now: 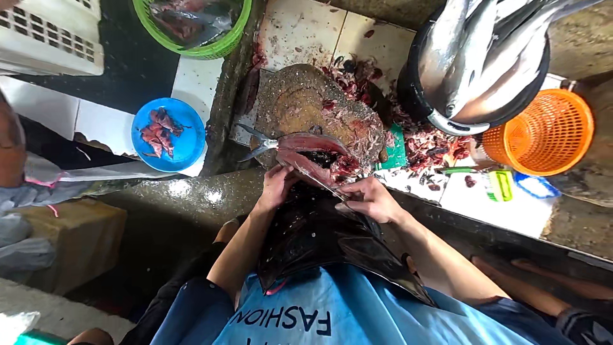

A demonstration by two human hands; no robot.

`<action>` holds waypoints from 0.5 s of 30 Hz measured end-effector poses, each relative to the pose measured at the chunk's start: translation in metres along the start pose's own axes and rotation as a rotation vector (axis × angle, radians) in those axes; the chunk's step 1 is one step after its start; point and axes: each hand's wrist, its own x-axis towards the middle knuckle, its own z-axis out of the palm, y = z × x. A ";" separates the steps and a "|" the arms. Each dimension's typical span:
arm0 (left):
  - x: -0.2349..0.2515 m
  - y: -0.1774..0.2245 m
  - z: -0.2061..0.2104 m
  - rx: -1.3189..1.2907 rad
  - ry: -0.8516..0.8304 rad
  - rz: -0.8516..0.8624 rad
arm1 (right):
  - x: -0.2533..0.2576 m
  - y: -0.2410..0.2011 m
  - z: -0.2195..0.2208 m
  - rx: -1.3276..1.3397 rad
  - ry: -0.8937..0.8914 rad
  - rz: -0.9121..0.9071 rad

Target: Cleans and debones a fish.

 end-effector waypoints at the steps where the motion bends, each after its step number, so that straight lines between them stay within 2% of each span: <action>1: -0.001 0.002 0.002 -0.016 -0.006 0.005 | 0.004 0.001 0.003 -0.022 0.011 0.006; 6: 0.015 -0.001 0.005 -0.098 -0.001 0.060 | 0.016 0.007 0.014 -0.123 0.095 0.038; 12: -0.003 0.012 0.009 -0.072 -0.031 0.077 | 0.036 0.019 0.014 -0.092 0.078 -0.029; 15: 0.003 0.016 0.004 -0.107 -0.019 0.090 | 0.048 0.021 0.012 -0.230 0.068 -0.040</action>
